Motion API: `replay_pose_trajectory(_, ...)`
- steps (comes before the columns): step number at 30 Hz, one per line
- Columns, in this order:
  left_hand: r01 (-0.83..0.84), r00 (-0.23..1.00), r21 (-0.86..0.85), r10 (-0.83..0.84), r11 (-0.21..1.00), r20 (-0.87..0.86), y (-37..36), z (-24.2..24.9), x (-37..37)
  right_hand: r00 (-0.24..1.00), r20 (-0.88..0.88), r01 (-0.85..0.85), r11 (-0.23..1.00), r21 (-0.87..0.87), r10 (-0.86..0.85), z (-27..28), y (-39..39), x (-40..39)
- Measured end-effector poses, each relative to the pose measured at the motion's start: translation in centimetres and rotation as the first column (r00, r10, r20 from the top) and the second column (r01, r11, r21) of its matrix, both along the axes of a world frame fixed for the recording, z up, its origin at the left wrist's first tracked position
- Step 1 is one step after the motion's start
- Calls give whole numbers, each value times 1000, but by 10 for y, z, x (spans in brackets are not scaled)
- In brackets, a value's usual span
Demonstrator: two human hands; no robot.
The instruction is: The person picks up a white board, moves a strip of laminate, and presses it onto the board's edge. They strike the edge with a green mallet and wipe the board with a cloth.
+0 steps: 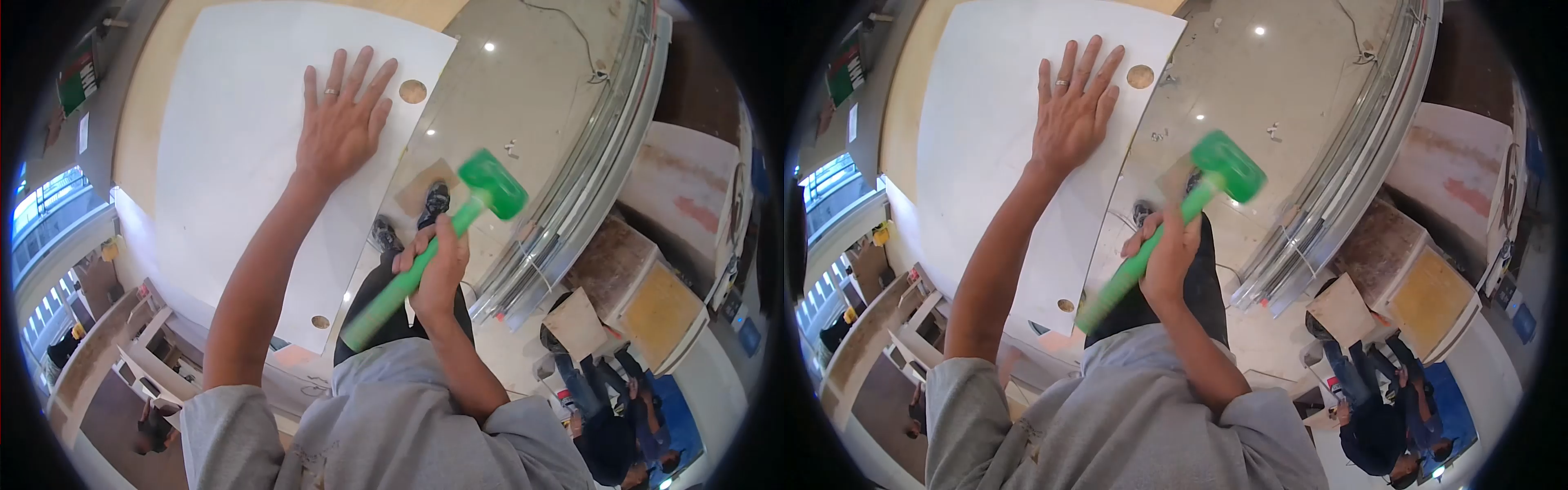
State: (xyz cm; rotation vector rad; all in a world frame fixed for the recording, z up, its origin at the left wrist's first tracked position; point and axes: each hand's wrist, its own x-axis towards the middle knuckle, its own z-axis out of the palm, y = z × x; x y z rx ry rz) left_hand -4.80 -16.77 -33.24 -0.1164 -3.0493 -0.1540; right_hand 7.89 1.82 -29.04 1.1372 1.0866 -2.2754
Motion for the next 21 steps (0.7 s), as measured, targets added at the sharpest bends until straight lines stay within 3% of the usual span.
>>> replay_pose_trajectory(1,-2,1000,-6,2,1000,6,0,1,-2,992,-9,123,992,13,-123,-4,-4,-3)
replay_pose_trajectory(4,3,1000,-12,-3,1000,6,1,1,-3,995,-36,-93,995,-40,92,7,-5,-5)
replay_pose_trajectory(5,0,1000,0,0,1000,8,0,1,-2,929,-48,-368,928,-50,366,12,3,-11)
replay_pose_trajectory(10,8,1000,9,-8,1000,9,-1,-3,-8,998,-45,-43,999,-6,43,6,-6,-35)
replay_pose_trajectory(12,18,1000,79,-18,997,0,-5,-6,-8,999,39,14,996,-90,-10,-7,-2,-35)
replay_pose_trajectory(14,15,999,300,-4,954,-40,-16,1,-3,996,4,-91,992,-86,92,-9,7,-31)
replay_pose_trajectory(15,-34,993,282,64,959,-98,-23,4,-2,992,-26,-122,991,-55,120,-3,10,-35)
replay_pose_trajectory(17,-146,979,67,154,987,-137,-83,-11,1,990,-36,-138,990,-7,137,4,18,-42)
replay_pose_trajectory(18,-227,941,-28,212,974,-263,-127,-30,5,990,-31,-134,991,32,135,5,30,-45)
replay_pose_trajectory(19,-307,916,-168,243,937,-318,-172,-38,9,991,-45,-123,989,86,128,5,37,-51)
replay_pose_trajectory(21,-656,747,-189,593,730,-301,-249,-35,15,997,-69,29,997,76,-24,-8,47,-55)
